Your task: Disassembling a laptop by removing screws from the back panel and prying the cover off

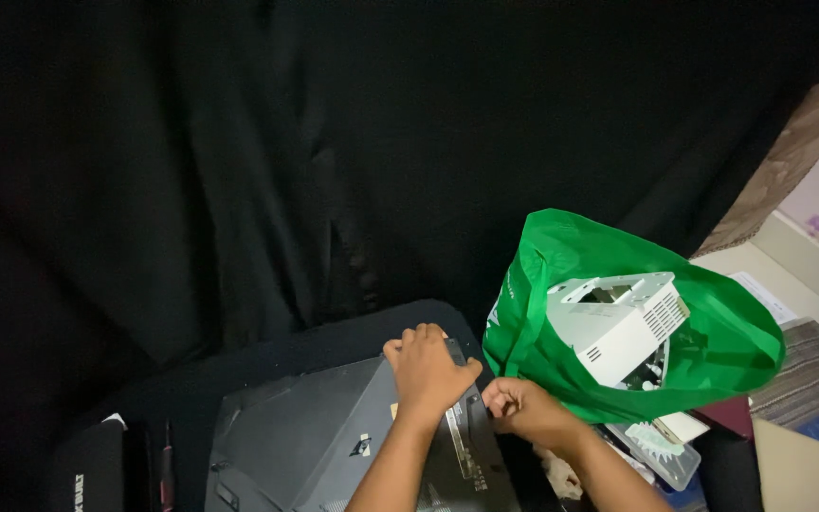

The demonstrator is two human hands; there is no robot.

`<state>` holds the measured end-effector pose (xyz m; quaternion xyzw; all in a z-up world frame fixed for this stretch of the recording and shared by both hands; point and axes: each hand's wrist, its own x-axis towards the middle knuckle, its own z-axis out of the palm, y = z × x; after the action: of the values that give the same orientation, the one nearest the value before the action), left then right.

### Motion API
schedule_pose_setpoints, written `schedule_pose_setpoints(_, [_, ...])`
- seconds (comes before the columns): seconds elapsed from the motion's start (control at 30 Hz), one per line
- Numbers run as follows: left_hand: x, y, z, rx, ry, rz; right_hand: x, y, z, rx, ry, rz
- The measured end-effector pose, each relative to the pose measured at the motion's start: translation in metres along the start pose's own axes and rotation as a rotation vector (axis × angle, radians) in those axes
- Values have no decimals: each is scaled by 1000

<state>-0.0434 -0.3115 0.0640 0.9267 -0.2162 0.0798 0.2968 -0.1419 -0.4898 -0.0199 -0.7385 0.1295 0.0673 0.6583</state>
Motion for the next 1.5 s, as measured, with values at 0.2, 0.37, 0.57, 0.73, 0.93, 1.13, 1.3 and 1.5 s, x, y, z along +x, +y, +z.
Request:
schedule_pose_setpoints(0.2, [3, 3, -5, 6, -33, -35, -16, -22, 7, 135, -70, 152])
schedule_pose_setpoints(0.37, [4, 2, -3, 10, -12, -53, -30, -25, -1, 94, -185, 218])
schedule_pose_setpoints(0.57, [6, -1, 2, 18, 1, -59, -34, -24, -2, 0, -215, 191])
schedule_pose_setpoints(0.73, [5, -2, 3, 19, 20, -47, -26, -9, -1, 82, -210, 129])
schedule_pose_setpoints(0.93, [-4, 5, -7, 111, -22, 16, -20, 0, 0, 70, -123, 182])
schedule_pose_setpoints(1.13, [-21, 8, -22, -41, -109, 599, -27, -16, 10, 47, -52, 226])
schedule_pose_setpoints(1.3, [-31, -4, -29, -92, -196, 871, -36, -42, 18, 56, -202, 186])
schedule_pose_setpoints(1.5, [-39, 0, -34, -125, -315, 895, -26, -23, 14, 75, -57, 250])
